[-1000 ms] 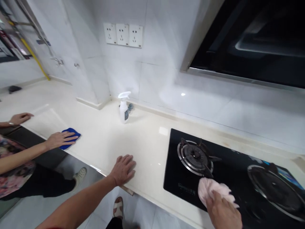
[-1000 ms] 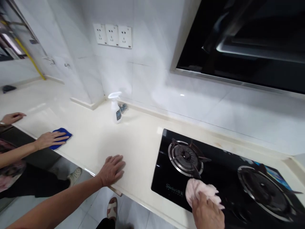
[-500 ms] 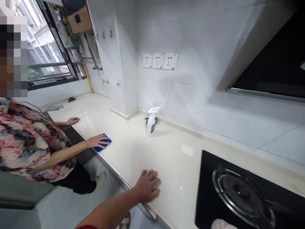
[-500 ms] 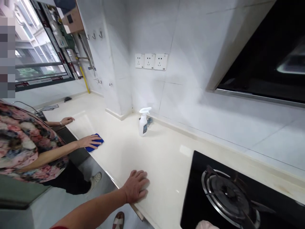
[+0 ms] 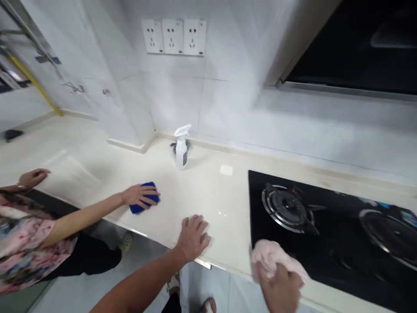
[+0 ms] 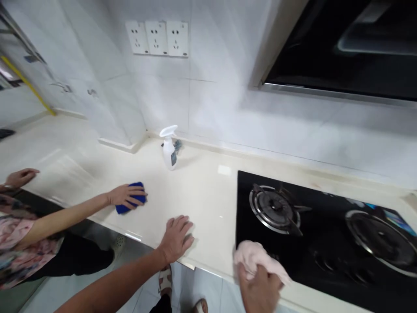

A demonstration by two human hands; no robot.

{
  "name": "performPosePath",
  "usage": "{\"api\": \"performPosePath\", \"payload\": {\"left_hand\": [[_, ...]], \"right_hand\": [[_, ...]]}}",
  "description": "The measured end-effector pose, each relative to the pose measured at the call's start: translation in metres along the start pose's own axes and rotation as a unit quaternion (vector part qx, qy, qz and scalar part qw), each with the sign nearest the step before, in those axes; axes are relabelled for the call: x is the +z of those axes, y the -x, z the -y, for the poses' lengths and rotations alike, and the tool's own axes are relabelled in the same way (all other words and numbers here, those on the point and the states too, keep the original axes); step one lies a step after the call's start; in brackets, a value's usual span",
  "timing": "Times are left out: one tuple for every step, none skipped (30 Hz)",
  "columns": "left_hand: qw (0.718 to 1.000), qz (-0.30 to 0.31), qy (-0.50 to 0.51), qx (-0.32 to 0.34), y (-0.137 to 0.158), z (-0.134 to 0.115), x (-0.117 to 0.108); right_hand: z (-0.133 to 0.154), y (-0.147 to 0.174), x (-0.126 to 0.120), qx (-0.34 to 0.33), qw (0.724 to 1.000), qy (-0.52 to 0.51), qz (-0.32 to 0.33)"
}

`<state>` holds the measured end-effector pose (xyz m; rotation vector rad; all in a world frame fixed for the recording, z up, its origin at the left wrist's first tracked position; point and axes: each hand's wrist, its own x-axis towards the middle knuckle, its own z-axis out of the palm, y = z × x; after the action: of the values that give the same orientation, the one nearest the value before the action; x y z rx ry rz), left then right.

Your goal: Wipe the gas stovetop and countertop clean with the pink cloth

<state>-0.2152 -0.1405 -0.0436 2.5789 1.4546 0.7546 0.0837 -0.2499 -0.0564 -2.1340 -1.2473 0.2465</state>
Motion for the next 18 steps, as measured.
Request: {"api": "performPosePath", "payload": {"left_hand": [[1.0,-0.005,0.011,0.006,-0.001,0.001,-0.002],[1.0,-0.011,0.022,0.012,-0.001,0.002,-0.003],[0.999,-0.02,0.035,0.019,-0.002,0.004,-0.004],[0.998,-0.029,0.05,0.025,-0.002,0.005,-0.005],[0.997,-0.039,0.065,0.028,-0.002,0.007,-0.005],[0.995,-0.05,0.08,0.026,-0.003,0.009,-0.004],[0.993,-0.061,0.094,0.021,-0.003,0.011,-0.004],[0.992,-0.072,0.106,0.015,-0.003,0.015,-0.003],[0.99,-0.081,0.118,0.012,-0.003,0.019,-0.002],[0.988,-0.087,0.128,0.014,-0.002,0.024,-0.003],[0.986,-0.089,0.138,0.019,-0.001,0.031,-0.004],[0.985,-0.089,0.145,0.028,0.0,0.04,-0.006],[0.985,-0.089,0.147,0.036,0.002,0.051,-0.009],[0.985,-0.09,0.143,0.041,0.004,0.062,-0.013],[0.986,-0.095,0.133,0.044,0.007,0.076,-0.018],[0.987,-0.1,0.118,0.044,0.008,0.089,-0.023],[0.988,-0.106,0.1,0.042,0.01,0.103,-0.029],[0.99,-0.109,0.08,0.039,0.01,0.116,-0.033]], "right_hand": [[0.012,0.008,0.001,-0.003,1.0,-0.021,0.02],[0.021,0.015,0.003,-0.009,0.999,-0.036,0.037],[0.028,0.021,0.004,-0.012,0.998,-0.045,0.047],[0.032,0.027,0.004,-0.011,0.997,-0.051,0.053],[0.034,0.033,0.003,-0.009,0.996,-0.061,0.058],[0.035,0.038,0.001,-0.005,0.995,-0.071,0.062],[0.035,0.044,-0.001,0.0,0.994,-0.083,0.066],[0.034,0.05,-0.003,0.005,0.993,-0.094,0.068],[0.034,0.055,-0.006,0.011,0.992,-0.106,0.07],[0.035,0.061,-0.008,0.017,0.99,-0.118,0.071],[0.036,0.067,-0.011,0.025,0.989,-0.128,0.073],[0.037,0.072,-0.014,0.032,0.987,-0.139,0.075],[0.037,0.077,-0.017,0.04,0.985,-0.149,0.076],[0.036,0.081,-0.021,0.049,0.983,-0.159,0.078],[0.034,0.084,-0.027,0.059,0.981,-0.167,0.079],[0.03,0.086,-0.033,0.067,0.98,-0.172,0.079],[0.025,0.087,-0.041,0.08,0.977,-0.179,0.077],[0.02,0.085,-0.049,0.102,0.973,-0.194,0.073]]}}
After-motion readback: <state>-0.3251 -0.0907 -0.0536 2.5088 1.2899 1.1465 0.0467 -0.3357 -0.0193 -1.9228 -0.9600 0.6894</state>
